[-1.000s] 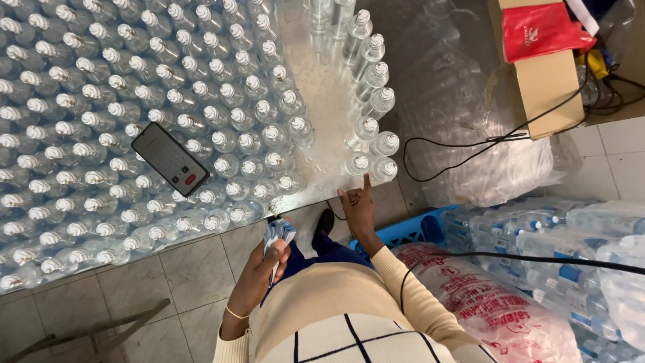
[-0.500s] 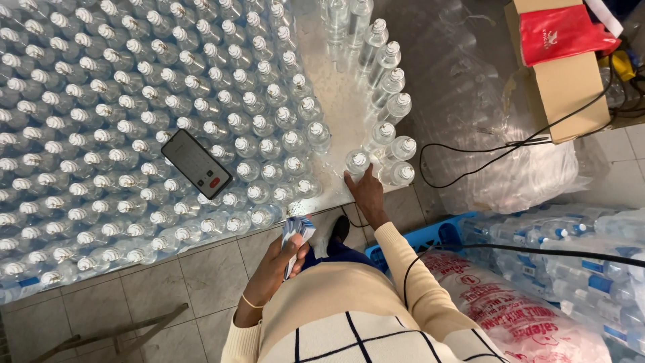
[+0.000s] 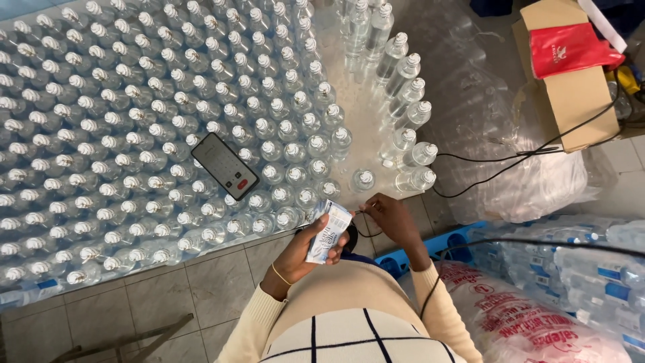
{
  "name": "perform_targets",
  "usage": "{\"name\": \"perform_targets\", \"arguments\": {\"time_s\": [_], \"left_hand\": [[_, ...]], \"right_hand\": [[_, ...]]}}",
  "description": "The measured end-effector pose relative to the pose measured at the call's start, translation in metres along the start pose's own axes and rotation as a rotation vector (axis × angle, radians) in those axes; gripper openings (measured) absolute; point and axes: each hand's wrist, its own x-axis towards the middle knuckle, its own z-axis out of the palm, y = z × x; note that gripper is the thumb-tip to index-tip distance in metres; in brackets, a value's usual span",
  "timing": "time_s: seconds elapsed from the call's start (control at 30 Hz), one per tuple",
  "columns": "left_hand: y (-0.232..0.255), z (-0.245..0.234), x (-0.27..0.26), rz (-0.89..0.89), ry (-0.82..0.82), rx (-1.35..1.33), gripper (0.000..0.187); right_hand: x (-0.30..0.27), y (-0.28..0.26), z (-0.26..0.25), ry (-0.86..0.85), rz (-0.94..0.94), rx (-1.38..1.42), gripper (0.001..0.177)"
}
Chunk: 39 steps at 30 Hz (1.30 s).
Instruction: The person applies small paper labels to the caps of clear plastic bottles arranged on a table. They pick up each bottle, affix a label, and place it back in the array. A smartphone is visible on the table, but its screen content is not clearly readable.
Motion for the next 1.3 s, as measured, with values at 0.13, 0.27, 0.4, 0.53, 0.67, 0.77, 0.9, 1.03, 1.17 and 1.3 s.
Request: {"name": "perform_targets", "arguments": {"time_s": [0.13, 0.27, 0.4, 0.53, 0.67, 0.77, 0.9, 1.03, 1.17, 1.3], "left_hand": [[-0.016, -0.028, 0.019, -0.033, -0.029, 0.039, 0.050], [-0.016, -0.021, 0.020, -0.041, -0.004, 0.144, 0.051], [-0.020, -0.032, 0.020, -0.037, 0.003, 0.175, 0.050], [-0.023, -0.044, 0.020, -0.023, 0.012, 0.174, 0.051], [-0.023, -0.044, 0.018, -0.016, 0.043, 0.090, 0.050], [-0.031, -0.052, 0.022, -0.005, 0.061, 0.045, 0.049], [-0.032, -0.051, 0.023, 0.023, 0.085, -0.016, 0.047], [-0.025, -0.032, 0.018, 0.032, 0.106, 0.019, 0.046], [-0.032, -0.036, 0.023, 0.022, 0.121, 0.009, 0.046], [-0.040, -0.044, 0.029, 0.000, 0.150, 0.034, 0.049]], "right_hand": [[-0.040, -0.051, -0.015, 0.045, -0.147, 0.317, 0.020], [-0.043, -0.069, -0.002, 0.030, -0.343, 0.283, 0.046], [-0.042, -0.064, 0.005, 0.036, -0.378, 0.337, 0.030], [-0.038, -0.058, 0.012, -0.007, -0.456, 0.349, 0.025], [-0.042, -0.058, 0.017, -0.001, -0.354, 0.336, 0.021], [-0.044, -0.066, 0.017, 0.042, -0.369, 0.261, 0.017], [-0.045, -0.079, 0.018, 0.083, -0.378, 0.220, 0.017], [-0.043, -0.074, 0.019, 0.119, -0.481, 0.254, 0.031], [-0.051, -0.074, 0.013, 0.129, -0.369, 0.307, 0.027], [-0.056, -0.072, 0.002, 0.147, -0.332, 0.301, 0.030]]}}
